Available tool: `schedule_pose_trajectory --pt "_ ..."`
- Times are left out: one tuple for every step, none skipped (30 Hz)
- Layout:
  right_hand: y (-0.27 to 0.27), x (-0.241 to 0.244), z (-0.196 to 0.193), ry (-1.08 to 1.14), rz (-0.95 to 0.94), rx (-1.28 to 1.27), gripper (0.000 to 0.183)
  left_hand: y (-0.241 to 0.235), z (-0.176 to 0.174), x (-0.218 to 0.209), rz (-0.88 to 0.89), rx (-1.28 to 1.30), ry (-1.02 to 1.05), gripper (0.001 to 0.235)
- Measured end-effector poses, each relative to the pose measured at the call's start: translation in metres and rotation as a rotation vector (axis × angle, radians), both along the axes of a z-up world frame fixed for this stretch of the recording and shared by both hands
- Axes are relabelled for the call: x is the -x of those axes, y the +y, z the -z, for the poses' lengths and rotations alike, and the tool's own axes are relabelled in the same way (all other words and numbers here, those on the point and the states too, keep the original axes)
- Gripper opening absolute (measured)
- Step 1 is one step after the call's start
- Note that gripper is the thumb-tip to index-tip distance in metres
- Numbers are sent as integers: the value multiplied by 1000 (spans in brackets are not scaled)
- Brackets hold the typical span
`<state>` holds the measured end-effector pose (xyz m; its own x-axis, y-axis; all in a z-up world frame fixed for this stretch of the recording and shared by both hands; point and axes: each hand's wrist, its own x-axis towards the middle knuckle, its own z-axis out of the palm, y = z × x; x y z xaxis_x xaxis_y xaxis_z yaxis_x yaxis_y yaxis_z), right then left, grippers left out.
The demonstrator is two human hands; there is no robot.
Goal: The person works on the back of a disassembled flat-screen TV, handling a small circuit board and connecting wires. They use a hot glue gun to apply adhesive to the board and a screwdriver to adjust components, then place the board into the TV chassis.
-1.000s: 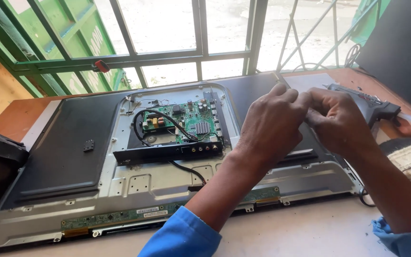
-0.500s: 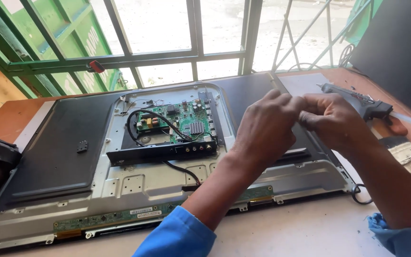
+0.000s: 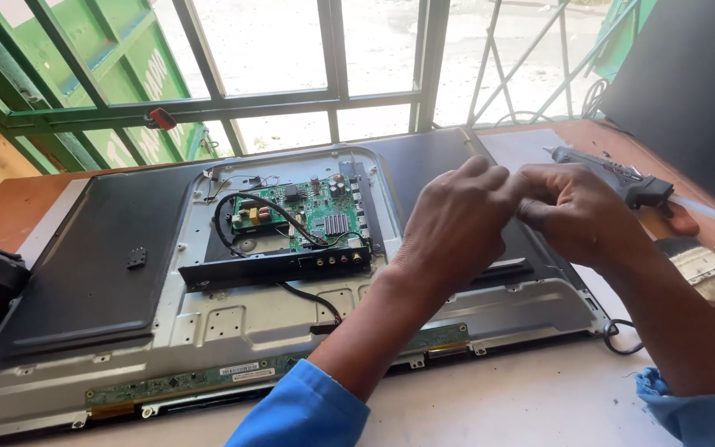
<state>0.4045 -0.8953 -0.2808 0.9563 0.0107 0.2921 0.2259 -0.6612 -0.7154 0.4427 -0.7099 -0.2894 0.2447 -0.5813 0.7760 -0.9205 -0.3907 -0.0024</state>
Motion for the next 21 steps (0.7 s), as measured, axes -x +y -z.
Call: schedule_pose_trajectory --pt "0 -1 -2 -2 -2 -2 17 8 -12 -3 -2 -2 -2 44" --pt "-2 1 -4 -4 -151 -166 14 14 -24 -5 103 146 700 13" --pt "-4 3 -5 -7 -299 -330 12 20 -35 -7 210 281 1406 19" --pt "2 7 -10 -9 -298 -327 12 21 -23 -19 214 281 1404 19" --pt "8 11 -15 -53 -246 -212 9 23 -11 -30 486 337 1632 16" --pt "16 14 -20 -99 -198 -98 10 27 1 -42 768 390 1844 14" --pt "13 7 -17 -104 -201 -95 10 25 0 -43 769 392 1838 14" --pt "10 3 -12 -33 -177 -166 9 24 2 -42 674 427 1781 15" --pt "7 0 -5 37 -152 -236 9 22 4 -40 580 458 1721 15" --pt "7 -3 -3 37 -153 -233 9 24 1 -38 582 461 1720 15" --pt "7 -5 -2 84 -194 -376 13 26 -3 -37 520 431 1648 17" --pt "6 -8 0 130 -232 -520 18 27 -7 -36 458 397 1575 18" --pt "4 -11 3 129 -231 -519 18 26 -8 -36 460 397 1574 18" --pt "2 -14 7 160 -220 -595 18 27 -8 -36 447 397 1574 18" --pt "1 -16 12 192 -210 -671 18 28 -8 -36 434 397 1573 17" --pt "3 -16 11 193 -210 -671 18 28 -8 -36 433 398 1574 17" --pt "5 -16 11 222 -175 -708 15 27 -7 -37 403 402 1576 16" --pt "7 -15 11 251 -140 -746 13 26 -6 -37 373 405 1579 16" --pt "21 -6 2 252 -140 -746 13 25 -11 -31 372 405 1579 16" --pt "35 2 -6 164 30 -517 16 24 -16 -24 187 358 1352 18" --pt "49 11 -15 78 198 -284 20 23 -20 -18 8 308 1121 20"
